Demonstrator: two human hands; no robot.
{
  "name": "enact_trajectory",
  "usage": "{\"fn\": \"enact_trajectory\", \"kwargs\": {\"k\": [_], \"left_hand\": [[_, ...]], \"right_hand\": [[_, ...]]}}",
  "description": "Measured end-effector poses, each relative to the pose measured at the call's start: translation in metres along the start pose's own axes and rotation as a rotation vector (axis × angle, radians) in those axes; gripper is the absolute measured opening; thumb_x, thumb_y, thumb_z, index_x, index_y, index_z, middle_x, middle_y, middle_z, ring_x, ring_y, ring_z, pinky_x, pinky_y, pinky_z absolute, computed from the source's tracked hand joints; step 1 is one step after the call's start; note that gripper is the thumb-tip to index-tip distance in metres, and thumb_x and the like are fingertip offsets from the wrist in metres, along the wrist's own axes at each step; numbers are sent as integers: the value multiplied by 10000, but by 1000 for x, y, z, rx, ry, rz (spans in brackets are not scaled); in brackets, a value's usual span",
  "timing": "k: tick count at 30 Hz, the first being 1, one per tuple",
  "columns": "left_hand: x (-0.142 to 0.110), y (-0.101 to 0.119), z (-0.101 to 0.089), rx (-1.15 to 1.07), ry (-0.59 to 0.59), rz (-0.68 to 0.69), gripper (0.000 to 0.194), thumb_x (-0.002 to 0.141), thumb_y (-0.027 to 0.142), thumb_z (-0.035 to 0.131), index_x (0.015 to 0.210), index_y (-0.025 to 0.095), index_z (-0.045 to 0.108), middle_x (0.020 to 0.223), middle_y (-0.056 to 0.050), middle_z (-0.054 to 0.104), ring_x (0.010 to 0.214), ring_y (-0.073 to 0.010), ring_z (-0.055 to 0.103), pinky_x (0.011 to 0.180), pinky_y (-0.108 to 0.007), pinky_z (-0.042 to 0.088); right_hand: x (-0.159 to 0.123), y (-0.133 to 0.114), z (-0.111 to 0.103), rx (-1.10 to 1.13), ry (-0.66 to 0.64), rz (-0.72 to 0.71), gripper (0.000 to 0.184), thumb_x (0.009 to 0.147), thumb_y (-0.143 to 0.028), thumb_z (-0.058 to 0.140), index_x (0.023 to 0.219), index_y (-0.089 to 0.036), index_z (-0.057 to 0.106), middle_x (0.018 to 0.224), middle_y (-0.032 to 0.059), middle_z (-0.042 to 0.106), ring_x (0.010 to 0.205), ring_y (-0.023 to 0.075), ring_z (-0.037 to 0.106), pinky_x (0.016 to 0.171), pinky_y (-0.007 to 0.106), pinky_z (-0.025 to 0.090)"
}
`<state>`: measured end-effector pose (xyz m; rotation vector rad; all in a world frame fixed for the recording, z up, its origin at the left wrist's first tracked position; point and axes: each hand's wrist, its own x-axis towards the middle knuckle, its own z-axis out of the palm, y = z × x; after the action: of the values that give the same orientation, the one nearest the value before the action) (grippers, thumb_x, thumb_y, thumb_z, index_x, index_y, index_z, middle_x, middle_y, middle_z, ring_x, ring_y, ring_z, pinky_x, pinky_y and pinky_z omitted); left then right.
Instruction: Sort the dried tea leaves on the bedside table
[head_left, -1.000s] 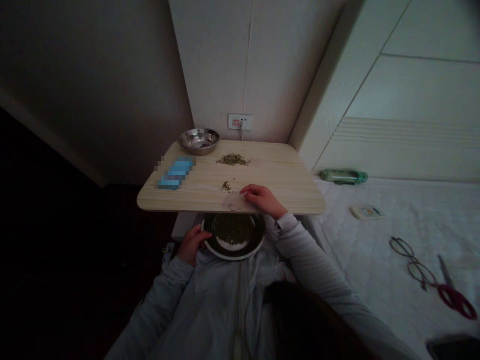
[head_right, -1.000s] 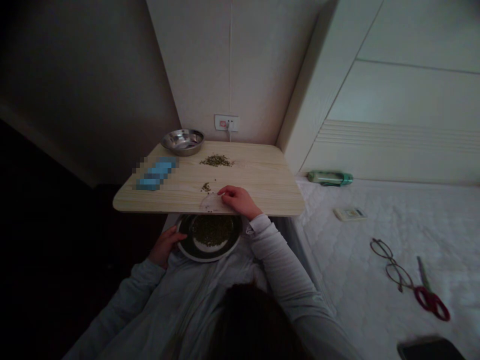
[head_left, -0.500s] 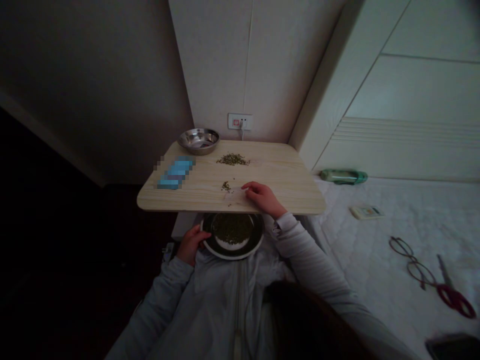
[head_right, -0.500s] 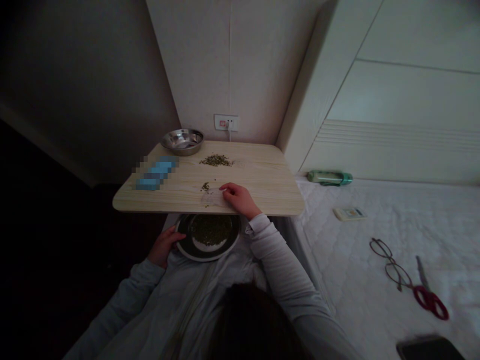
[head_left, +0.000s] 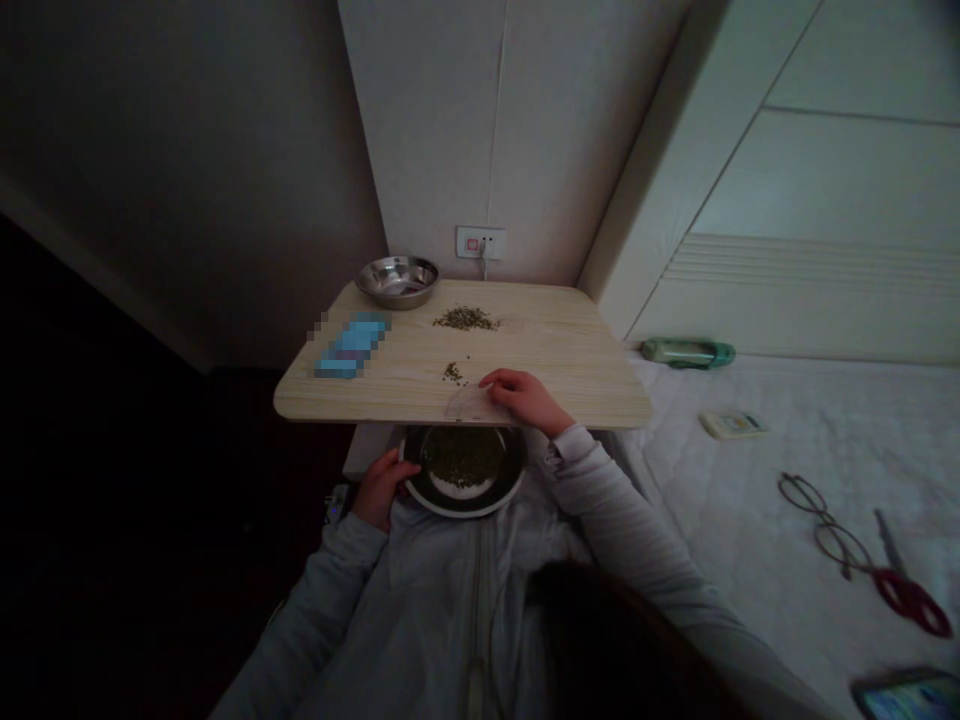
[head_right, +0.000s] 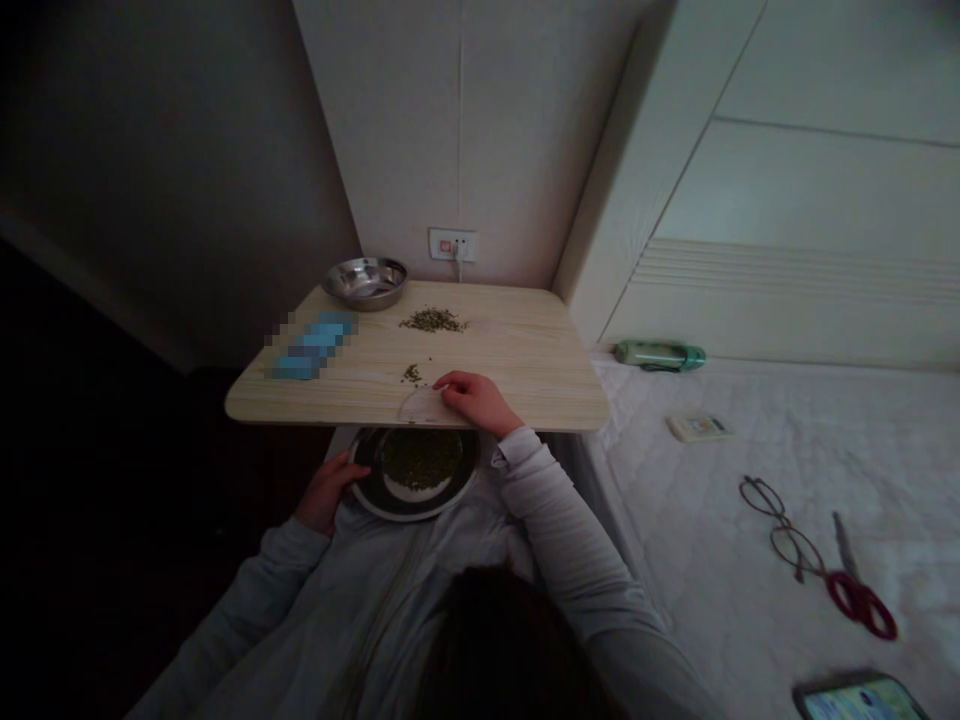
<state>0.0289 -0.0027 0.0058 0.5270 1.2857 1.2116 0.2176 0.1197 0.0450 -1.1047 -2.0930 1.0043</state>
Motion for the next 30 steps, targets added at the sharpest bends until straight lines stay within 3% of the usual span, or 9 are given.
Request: {"fn": "enact_trajectory", "kwargs": {"k": [8,10,15,17,22,30], "left_hand": [[3,-3,-3,-6,-8,7,155,473,160,553,622,145,516,365,75,425,312,-47,362,329,-171,228],[3,-4,-4,-8,-20,11,175,481,163,550,653,143,518,393,67,446,343,-60,397,344,-175,252],[2,-3,-3,-8,-25,14,191,484,169,554,670,146,515,424,59,475,376,-77,432,370,-189,286],[2,-3,-3,-4,-20,15,195,481,176,556,669,146,514,429,57,482,383,-84,441,375,-194,293],[1,-2,-2,15,16,14,152,476,168,553,618,146,505,374,76,437,316,-54,372,335,-178,241],[0,0,-1,21,22,-1,188,466,166,553,648,145,513,399,66,468,325,-57,389,336,-180,250]], "right_hand": [[-1,-1,-1,55,-33,-9,262,616,-243,391,811,-159,545,539,-37,464,477,51,356,467,168,271],[0,1,-1,76,42,-16,263,626,-243,376,815,-157,537,543,-34,461,498,58,373,488,174,287],[5,9,0,-3,402,57,288,643,-244,336,849,-151,516,575,-12,475,530,81,401,529,199,310],[5,10,0,-49,460,77,296,650,-251,327,856,-153,516,577,-6,479,534,88,405,538,205,312],[4,6,0,-118,457,91,286,645,-246,330,830,-157,528,550,-7,474,521,91,401,528,208,302],[3,5,0,-84,404,83,253,632,-245,346,776,-165,538,563,-16,482,538,88,415,532,205,305]]}}
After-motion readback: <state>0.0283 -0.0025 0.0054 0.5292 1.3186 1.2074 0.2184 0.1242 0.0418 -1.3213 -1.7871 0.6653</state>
